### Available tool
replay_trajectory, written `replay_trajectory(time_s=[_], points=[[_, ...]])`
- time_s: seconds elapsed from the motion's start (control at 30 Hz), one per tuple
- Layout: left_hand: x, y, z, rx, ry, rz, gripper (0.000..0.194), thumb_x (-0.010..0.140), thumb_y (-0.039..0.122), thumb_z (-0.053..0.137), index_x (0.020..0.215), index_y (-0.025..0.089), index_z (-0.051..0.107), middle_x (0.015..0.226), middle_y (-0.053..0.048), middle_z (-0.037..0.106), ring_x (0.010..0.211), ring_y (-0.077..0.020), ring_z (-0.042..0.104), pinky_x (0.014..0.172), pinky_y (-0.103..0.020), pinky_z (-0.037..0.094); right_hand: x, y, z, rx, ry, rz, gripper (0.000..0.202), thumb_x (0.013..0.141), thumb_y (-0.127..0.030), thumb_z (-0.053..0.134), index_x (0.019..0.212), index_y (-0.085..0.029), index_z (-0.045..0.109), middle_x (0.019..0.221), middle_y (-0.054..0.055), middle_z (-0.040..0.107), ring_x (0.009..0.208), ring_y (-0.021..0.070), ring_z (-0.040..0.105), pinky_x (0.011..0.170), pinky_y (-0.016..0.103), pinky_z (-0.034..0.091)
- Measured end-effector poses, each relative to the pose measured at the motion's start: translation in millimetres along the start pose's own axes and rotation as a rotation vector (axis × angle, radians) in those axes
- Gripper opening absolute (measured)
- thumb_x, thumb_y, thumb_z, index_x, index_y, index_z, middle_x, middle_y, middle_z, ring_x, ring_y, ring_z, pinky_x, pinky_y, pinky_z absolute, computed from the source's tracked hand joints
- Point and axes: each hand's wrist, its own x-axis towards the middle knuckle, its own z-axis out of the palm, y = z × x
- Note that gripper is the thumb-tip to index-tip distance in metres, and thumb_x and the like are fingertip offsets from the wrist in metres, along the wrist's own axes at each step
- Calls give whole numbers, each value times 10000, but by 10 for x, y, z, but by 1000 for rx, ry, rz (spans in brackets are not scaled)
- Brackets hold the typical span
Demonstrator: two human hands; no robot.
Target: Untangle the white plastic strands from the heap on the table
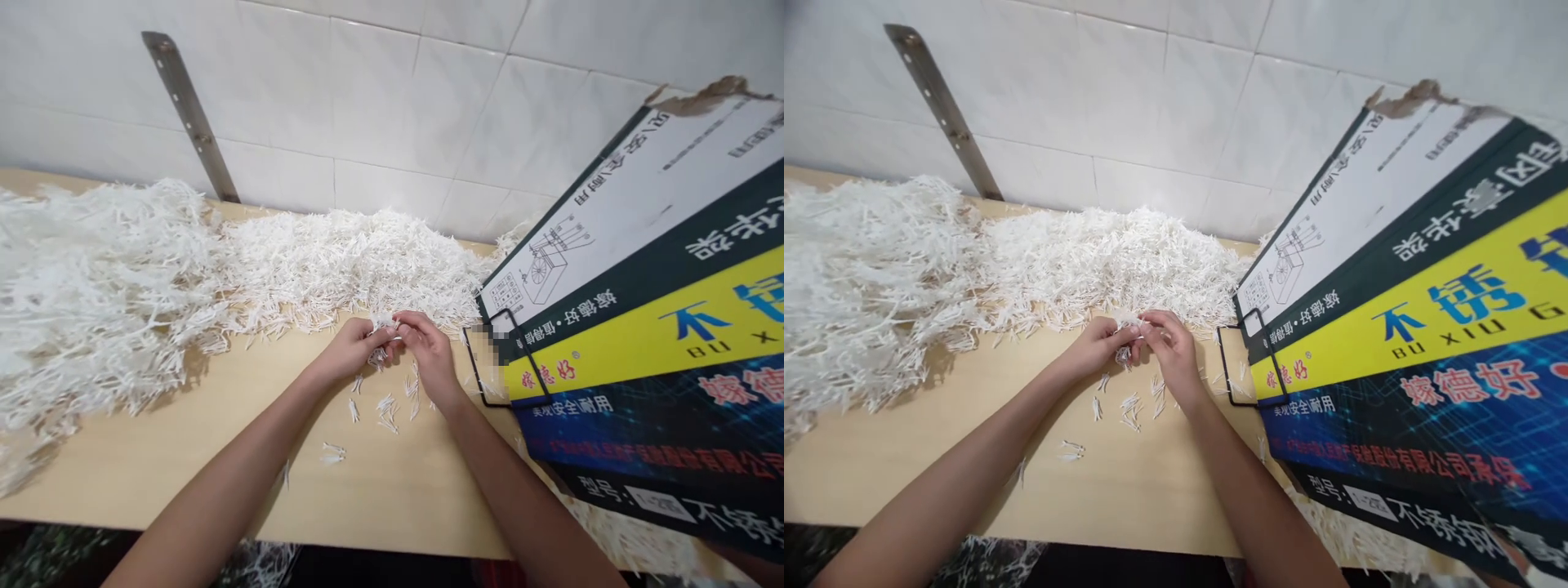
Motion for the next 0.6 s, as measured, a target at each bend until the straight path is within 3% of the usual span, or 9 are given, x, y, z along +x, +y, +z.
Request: replay_trajectory(time_s=[0.17, 0.3, 0.4, 0.5, 0.6], points=[[6, -43, 3, 159, 25, 28, 560, 908, 616, 607, 619, 147, 704, 607, -77, 664, 550, -143, 551, 570, -259, 408, -20, -19, 32, 77, -23, 53, 177, 808, -367, 800, 773, -206, 737, 829, 26, 660, 642, 154, 619, 606, 312, 521], [-9, -53, 19, 243, 11, 34, 521, 930, 554, 604, 650, 142, 756, 603, -76, 673, 536, -135, 541, 549, -254, 381, -32, 4, 48, 157, 25, 129, 214, 765, -360, 825, 714, -192, 703, 688, 12, 634, 582, 167, 616, 555, 314, 519], [-24, -44, 5, 127, 36, -15, 496, 900, 541, 644, 631, 137, 747, 619, -97, 688, 550, -155, 581, 559, -268, 422, 16, 38, -1, 260, 84, 191, 290, 752, -416, 827, 722, -192, 645, 712, 23, 656, 582, 177, 641, 556, 328, 556], [-31, -20, -20, 17, 146, -18, 475, 893, 531, 653, 654, 130, 739, 676, -123, 718, 600, -186, 635, 613, -297, 483, 74, 47, -101, 370, 205, 168, 349, 772, -471, 803, 776, -201, 581, 835, 23, 681, 571, 147, 655, 608, 343, 608], [-26, 2, -18, 88, 175, -19, 488, 904, 519, 643, 629, 125, 731, 634, -116, 697, 577, -179, 612, 601, -297, 469, 60, 11, -136, 254, 222, 103, 276, 847, -462, 739, 934, -223, 630, 817, -1, 676, 517, 119, 623, 567, 306, 590]])
